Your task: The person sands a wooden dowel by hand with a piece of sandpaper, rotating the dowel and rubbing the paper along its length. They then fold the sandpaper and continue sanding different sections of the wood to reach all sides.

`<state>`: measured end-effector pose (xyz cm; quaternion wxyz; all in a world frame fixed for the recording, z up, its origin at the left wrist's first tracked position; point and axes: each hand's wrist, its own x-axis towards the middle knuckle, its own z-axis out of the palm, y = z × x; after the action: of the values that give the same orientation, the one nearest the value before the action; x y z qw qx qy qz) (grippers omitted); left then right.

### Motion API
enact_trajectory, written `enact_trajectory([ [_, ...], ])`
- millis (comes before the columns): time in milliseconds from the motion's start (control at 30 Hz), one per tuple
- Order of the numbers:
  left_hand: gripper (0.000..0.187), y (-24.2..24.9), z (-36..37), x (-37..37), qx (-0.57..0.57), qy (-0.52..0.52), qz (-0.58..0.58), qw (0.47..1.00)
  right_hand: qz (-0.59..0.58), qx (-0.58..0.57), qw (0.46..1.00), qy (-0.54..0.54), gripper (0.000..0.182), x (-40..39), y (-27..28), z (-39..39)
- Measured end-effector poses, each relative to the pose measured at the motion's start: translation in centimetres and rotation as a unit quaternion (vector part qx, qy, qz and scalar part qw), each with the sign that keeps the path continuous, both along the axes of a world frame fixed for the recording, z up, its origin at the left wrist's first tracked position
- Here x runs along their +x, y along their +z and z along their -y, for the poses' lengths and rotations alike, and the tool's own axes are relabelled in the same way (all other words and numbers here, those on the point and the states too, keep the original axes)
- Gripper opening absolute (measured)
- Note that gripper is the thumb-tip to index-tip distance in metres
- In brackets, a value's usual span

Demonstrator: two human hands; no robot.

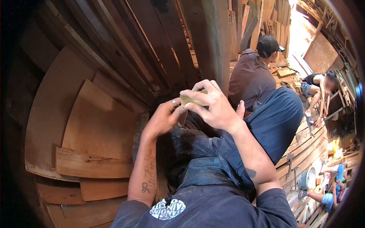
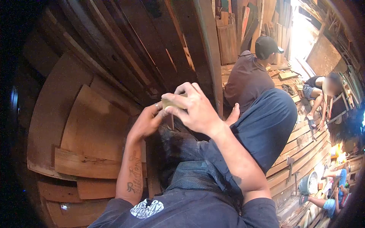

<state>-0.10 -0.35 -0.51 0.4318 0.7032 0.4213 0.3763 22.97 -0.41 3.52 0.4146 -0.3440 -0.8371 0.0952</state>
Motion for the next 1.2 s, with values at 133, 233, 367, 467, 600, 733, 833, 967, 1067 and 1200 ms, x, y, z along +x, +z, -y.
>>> enact_trajectory([
  [133,0.033,-0.4,0.2,0.4,-0.023,-0.014,-0.025,0.999,0.009,0.021,1.000,0.016,0.035,-0.4,-0.5,0.1],
  [233,0.038,-0.8,0.5,0.4,-0.040,-0.023,-0.025,0.999,0.011,0.015,1.000,0.025,0.035,-0.7,-0.1,0.2],
  [367,0.041,-0.8,-0.2,0.0,0.028,-0.005,0.003,1.000,0.011,-0.002,1.000,-0.002,0.036,0.4,0.0,0.0],
  [467,0.043,-1.1,0.0,0.2,-0.006,-0.012,-0.021,1.000,0.004,0.009,0.999,0.032,0.036,-0.6,-0.6,0.2],
  [600,0.040,0.3,0.0,0.0,0.000,-0.022,-0.028,0.999,0.006,-0.008,1.000,0.011,0.036,0.4,-0.3,-0.5],
  [733,0.037,-0.8,-0.2,-0.1,0.014,-0.003,-0.008,1.000,0.007,-0.001,1.000,0.017,0.036,0.1,-0.4,-0.2],
  [833,0.036,-1.6,0.6,0.7,0.074,-0.003,-0.026,0.997,0.014,0.011,0.998,0.057,0.035,-1.0,-0.7,0.2],
  [967,0.034,-0.5,-0.2,0.3,0.031,0.006,0.014,0.999,0.007,-0.005,1.000,-0.010,0.033,0.5,-0.1,-0.5],
  [1067,0.033,0.3,0.1,0.3,-0.010,0.000,-0.052,0.999,0.012,0.014,1.000,0.007,0.034,-0.1,-0.4,-0.2],
  [1200,0.034,-0.8,0.3,0.2,-0.027,-0.009,-0.056,0.998,-0.015,-0.003,0.998,0.068,0.035,-1.0,-0.6,0.0],
])
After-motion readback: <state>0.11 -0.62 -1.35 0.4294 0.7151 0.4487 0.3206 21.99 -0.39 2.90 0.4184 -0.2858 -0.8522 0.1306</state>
